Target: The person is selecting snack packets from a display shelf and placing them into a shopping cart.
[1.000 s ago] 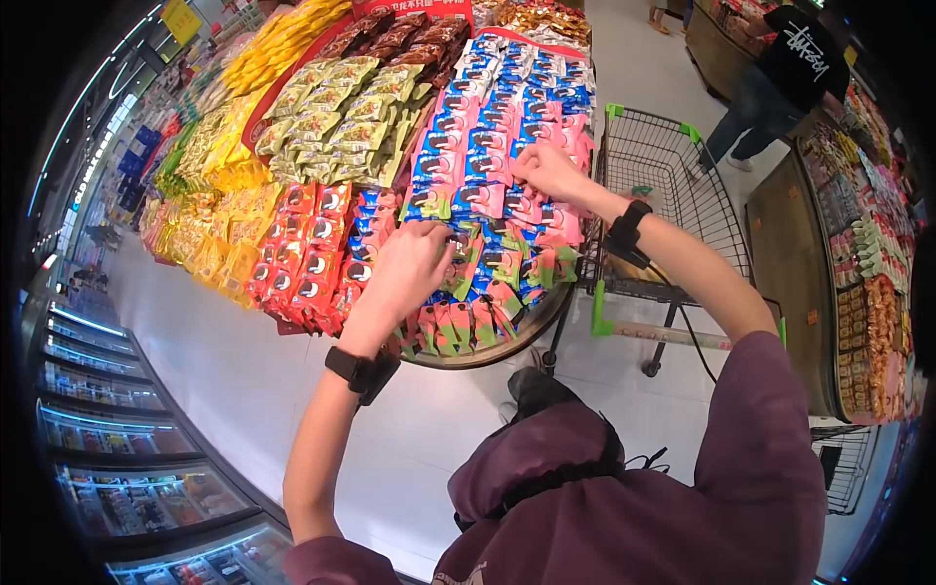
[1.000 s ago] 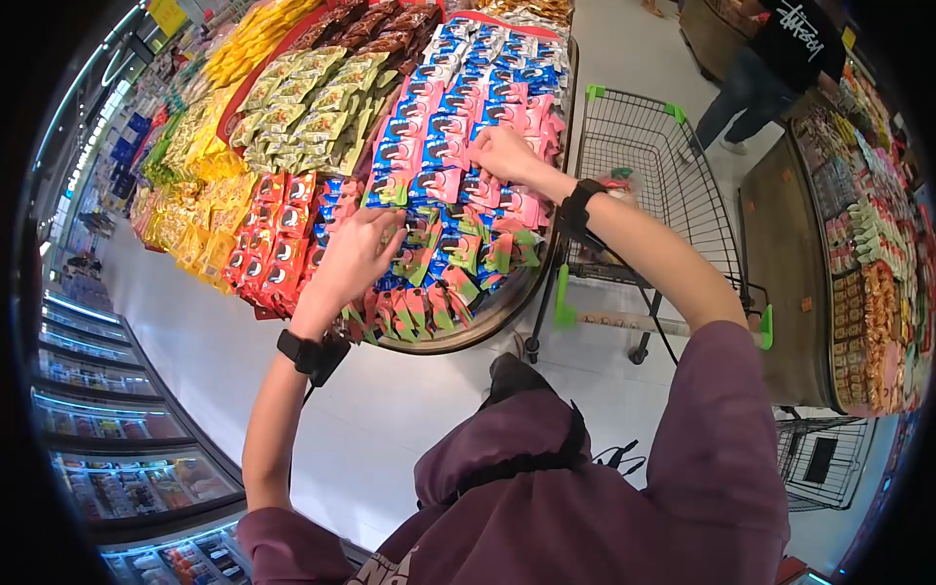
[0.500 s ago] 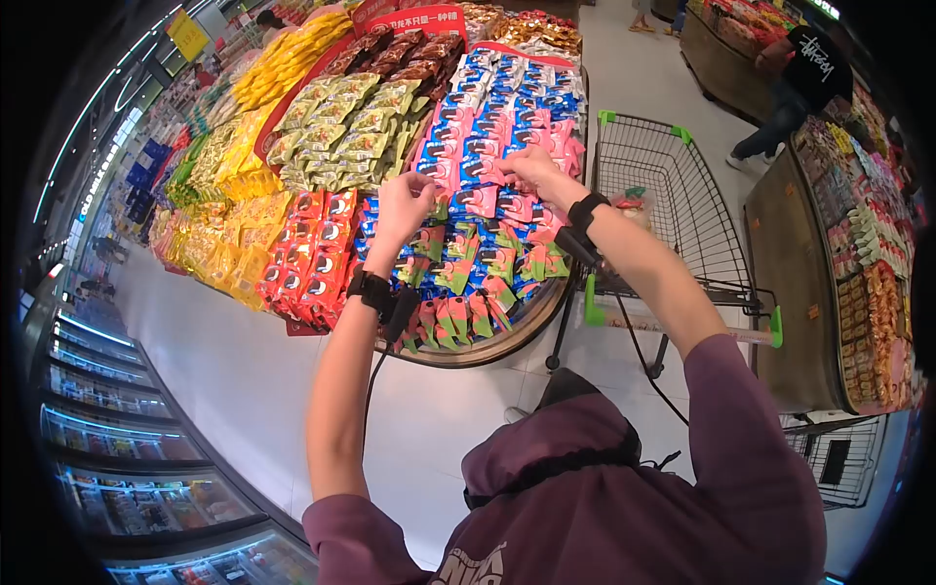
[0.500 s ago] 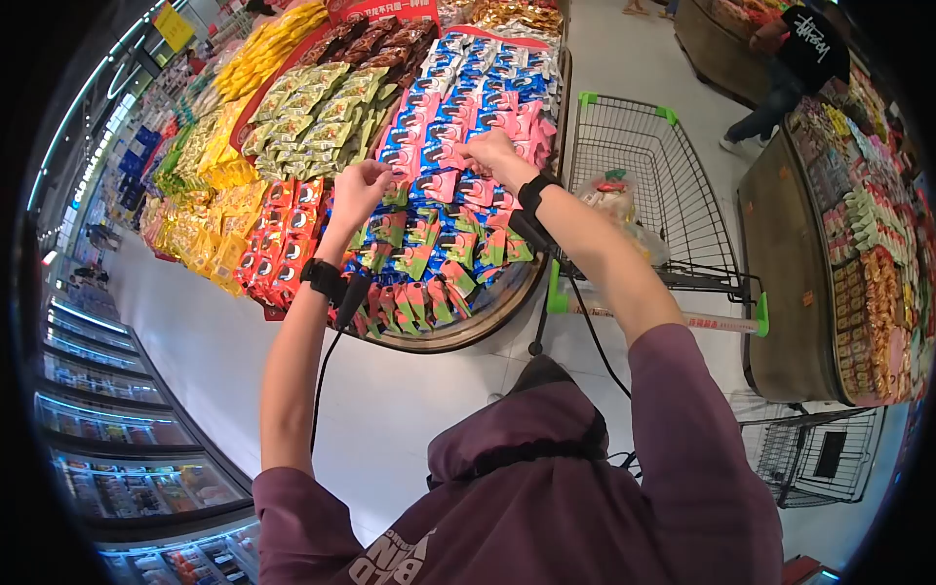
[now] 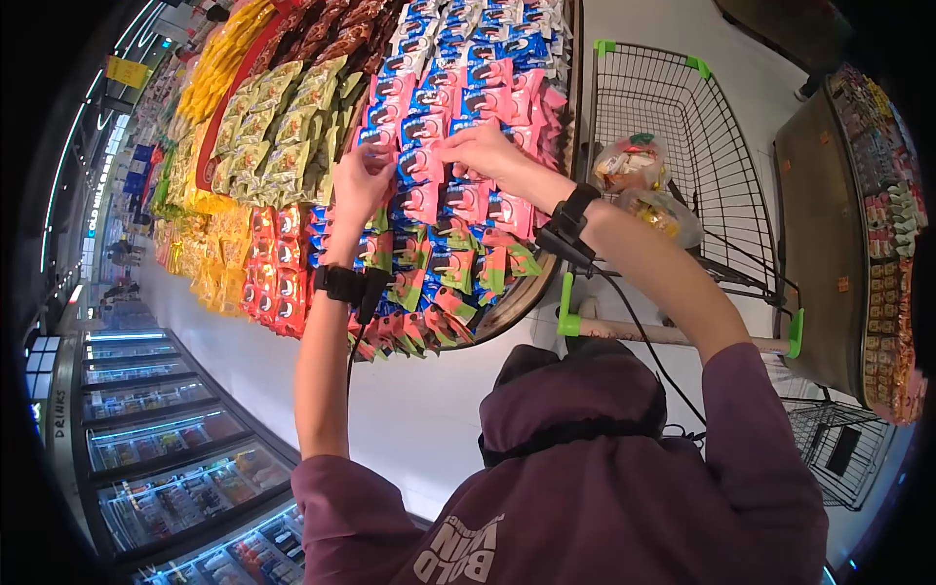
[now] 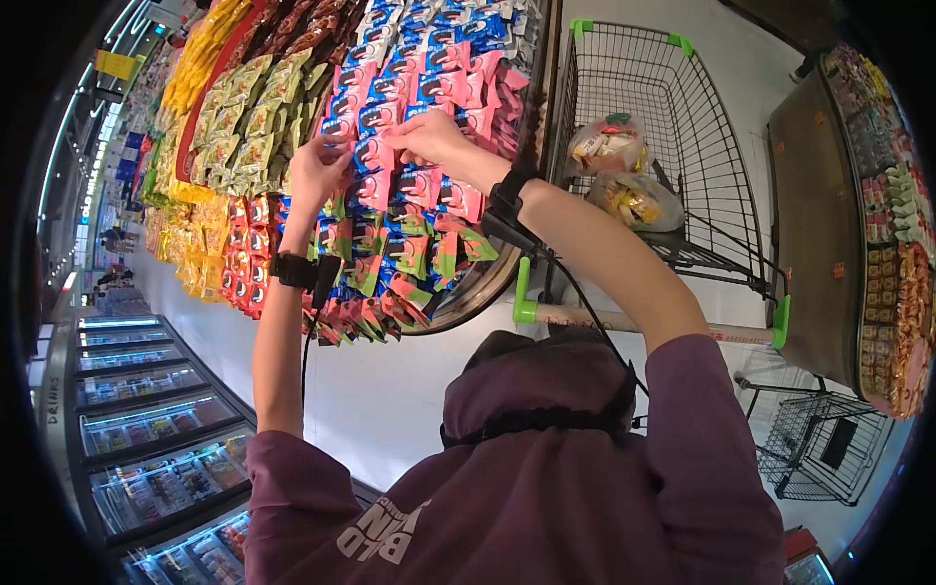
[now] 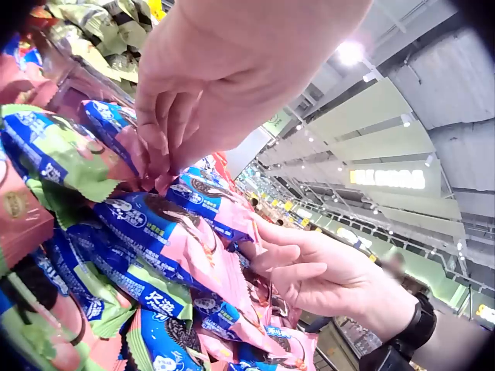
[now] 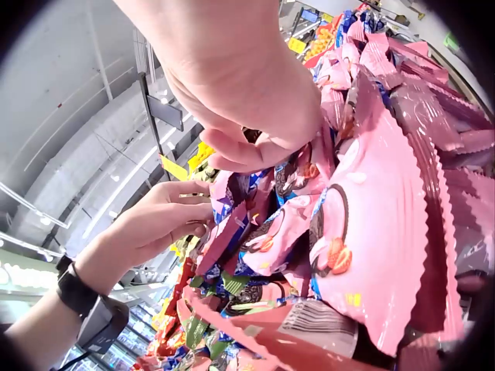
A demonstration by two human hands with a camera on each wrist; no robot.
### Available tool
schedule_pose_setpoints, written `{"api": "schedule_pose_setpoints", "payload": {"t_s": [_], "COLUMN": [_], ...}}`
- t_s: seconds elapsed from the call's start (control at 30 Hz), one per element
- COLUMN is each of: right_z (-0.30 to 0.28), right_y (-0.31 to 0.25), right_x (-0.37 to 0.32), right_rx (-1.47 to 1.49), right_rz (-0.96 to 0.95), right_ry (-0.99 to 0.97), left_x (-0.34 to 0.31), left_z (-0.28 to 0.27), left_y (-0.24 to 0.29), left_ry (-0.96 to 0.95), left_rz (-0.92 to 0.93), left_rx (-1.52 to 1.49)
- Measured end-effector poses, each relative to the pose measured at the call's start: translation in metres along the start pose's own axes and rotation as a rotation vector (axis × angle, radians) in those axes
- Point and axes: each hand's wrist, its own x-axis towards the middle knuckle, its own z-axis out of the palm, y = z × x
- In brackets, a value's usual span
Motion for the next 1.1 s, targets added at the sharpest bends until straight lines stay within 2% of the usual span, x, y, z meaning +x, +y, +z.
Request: {"api": "schedule_pose_setpoints", "payload": {"t_s": [0.13, 0.2, 0.23, 0.33, 0.5, 0.6, 0.63, 0.83, 0.93, 1.0, 1.1], "right_z": [-0.001, -0.005, -0.006, 0.001, 0.0, -0.006, -0.01, -0.016, -0.018, -0.018, -0.017], "right_y": [0.005, 0.003, 0.001, 0.004, -0.013, -0.03, -0.027, -0.043, -0.04, -0.039, -0.039], "right_x": [0.002, 0.004, 0.0, -0.002, -0.014, -0.014, -0.005, 0.026, 0.034, 0.039, 0.041], "right_rx": [0.022, -0.016, -0.071, -0.115, -0.235, -0.548, -0.574, -0.599, -0.65, -0.676, -0.59], "right_rz": [0.018, 0.006, -0.005, -0.092, -0.101, -0.23, -0.295, -0.19, -0.143, -0.103, -0.066], "right_ry": [-0.039, -0.05, 0.002, 0.065, 0.078, 0.166, 0.18, 0.184, 0.152, 0.143, 0.167], "left_x": [-0.004, -0.002, 0.0, 0.0, -0.006, -0.02, -0.019, 0.019, 0.033, 0.037, 0.045], "left_z": [-0.001, -0.003, -0.004, -0.009, -0.009, -0.018, -0.019, -0.019, -0.007, -0.001, 0.004], "left_y": [0.012, 0.006, 0.004, 0.007, 0.001, 0.02, 0.023, 0.013, 0.013, 0.014, 0.009], "left_ry": [-0.028, -0.012, -0.008, -0.034, 0.071, 0.135, 0.135, 0.053, 0.011, 0.07, -0.037], "left_rz": [-0.085, -0.032, 0.0, -0.087, 0.161, 0.417, 0.402, 0.315, 0.412, 0.509, 0.363], "left_rx": [0.019, 0.032, 0.038, -0.017, 0.042, 0.172, 0.141, -0.037, 0.117, 0.141, 0.203]}}
